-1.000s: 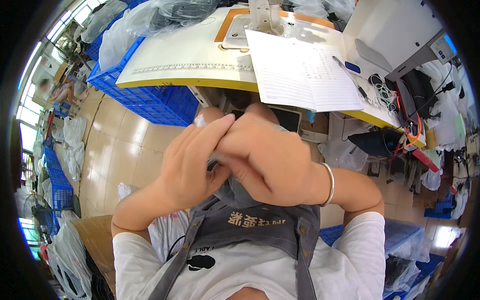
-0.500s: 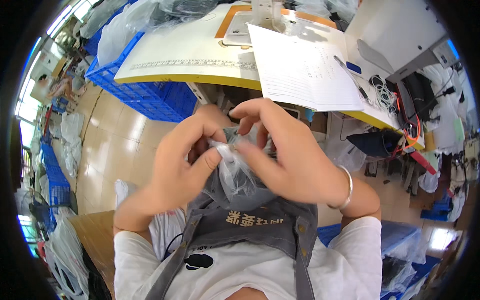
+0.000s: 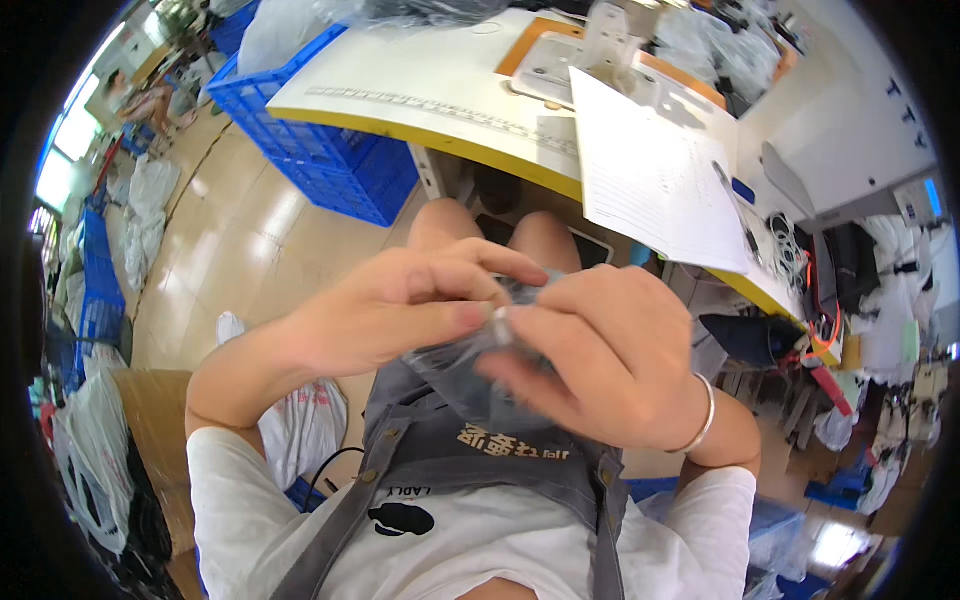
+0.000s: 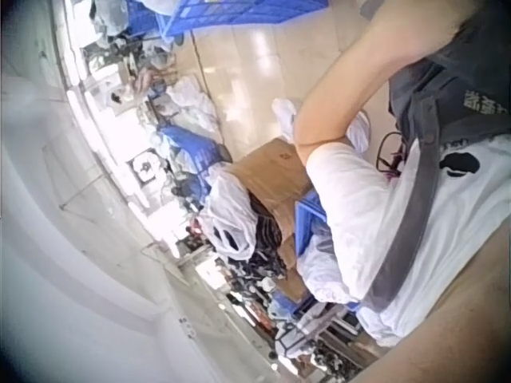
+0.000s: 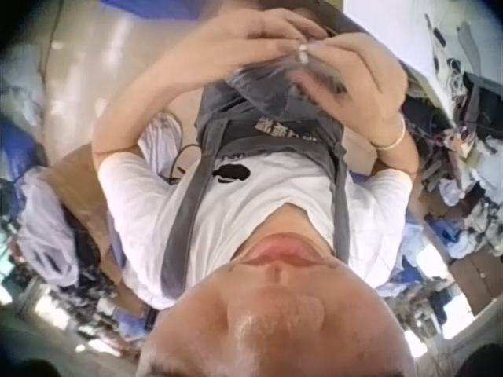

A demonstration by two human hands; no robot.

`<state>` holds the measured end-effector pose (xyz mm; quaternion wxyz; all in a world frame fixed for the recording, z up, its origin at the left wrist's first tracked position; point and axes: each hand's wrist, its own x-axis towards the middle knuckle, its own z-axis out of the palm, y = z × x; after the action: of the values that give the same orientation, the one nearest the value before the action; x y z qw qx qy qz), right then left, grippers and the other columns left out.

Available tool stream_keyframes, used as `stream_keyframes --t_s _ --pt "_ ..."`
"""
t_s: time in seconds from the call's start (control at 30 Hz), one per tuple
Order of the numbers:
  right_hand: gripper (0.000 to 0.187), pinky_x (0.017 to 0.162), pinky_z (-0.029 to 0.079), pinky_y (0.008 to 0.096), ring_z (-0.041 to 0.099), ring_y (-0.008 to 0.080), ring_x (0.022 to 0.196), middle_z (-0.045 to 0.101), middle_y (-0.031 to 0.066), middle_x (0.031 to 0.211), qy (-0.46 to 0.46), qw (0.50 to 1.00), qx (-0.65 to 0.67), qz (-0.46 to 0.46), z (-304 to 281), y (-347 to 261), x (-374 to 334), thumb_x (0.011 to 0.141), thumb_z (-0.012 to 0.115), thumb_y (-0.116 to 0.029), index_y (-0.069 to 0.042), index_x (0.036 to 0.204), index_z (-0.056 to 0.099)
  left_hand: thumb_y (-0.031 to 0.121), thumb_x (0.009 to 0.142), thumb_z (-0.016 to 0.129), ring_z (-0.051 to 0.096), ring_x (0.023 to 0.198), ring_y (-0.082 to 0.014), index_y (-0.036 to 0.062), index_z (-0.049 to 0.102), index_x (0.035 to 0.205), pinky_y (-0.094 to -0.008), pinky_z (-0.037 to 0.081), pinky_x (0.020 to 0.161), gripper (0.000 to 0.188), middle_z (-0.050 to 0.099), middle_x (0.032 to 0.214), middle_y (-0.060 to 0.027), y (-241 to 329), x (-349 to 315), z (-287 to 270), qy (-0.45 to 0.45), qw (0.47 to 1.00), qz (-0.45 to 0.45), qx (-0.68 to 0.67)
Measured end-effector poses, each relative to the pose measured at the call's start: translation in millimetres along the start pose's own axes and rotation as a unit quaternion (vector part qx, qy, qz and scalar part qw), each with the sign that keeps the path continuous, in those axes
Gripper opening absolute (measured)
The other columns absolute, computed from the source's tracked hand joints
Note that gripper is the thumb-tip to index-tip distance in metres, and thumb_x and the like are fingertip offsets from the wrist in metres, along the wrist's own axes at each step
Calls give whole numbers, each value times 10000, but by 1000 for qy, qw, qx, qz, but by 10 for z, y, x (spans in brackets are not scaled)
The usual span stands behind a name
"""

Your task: Counting and sorting shoe upper components, recording counts in a notebook, and placing them into plastic bags.

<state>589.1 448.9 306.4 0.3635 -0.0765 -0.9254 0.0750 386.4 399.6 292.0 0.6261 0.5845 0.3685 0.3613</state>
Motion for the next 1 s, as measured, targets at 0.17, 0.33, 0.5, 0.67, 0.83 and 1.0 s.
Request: stream_keyframes --t_s 0.17,0.33,0.5,0.67,0.83,1.0 --pt "208 554 424 359 552 276 667 552 105 778 -125 972 -200 4 37 -156 217 659 666 -19 -34 847 579 105 747 650 600 805 -184 -19 627 811 -276 469 678 141 619 899 -121 -203 22 -85 145 968 165 119" --pt "53 629 371 330 432 268 682 416 116 730 -105 982 -112 108 -265 -319 100 786 476 52 25 771 433 154 667 677 596 663 -240 25 649 724 -330 455 600 143 618 689 -110 -546 219 -165 202 941 253 95" --pt "157 576 460 286 552 225 652 576 133 822 -197 966 -122 118 66 -378 334 755 636 -43 14 885 571 119 679 611 599 602 -218 -8 655 705 -333 459 557 138 626 670 -129 -749 445 5 265 884 368 114" --pt "141 533 366 272 421 171 556 456 78 665 -142 966 -166 136 279 -353 354 748 627 2 19 841 521 185 708 598 578 560 -238 -22 642 746 -341 439 531 215 609 641 -165 -648 313 -147 184 951 244 48" --pt "279 560 452 291 544 236 658 513 107 810 -185 949 -79 243 419 -300 605 648 694 -4 -14 850 502 152 794 577 589 846 -256 -24 624 804 -328 458 750 182 607 941 -152 -721 151 -365 176 957 202 113" --pt "262 586 461 273 566 195 696 560 97 859 -103 957 22 272 194 49 193 634 714 -18 -25 807 518 93 818 560 544 839 -148 -51 594 845 -261 431 740 150 558 1005 -92 -563 374 -280 125 977 157 77"
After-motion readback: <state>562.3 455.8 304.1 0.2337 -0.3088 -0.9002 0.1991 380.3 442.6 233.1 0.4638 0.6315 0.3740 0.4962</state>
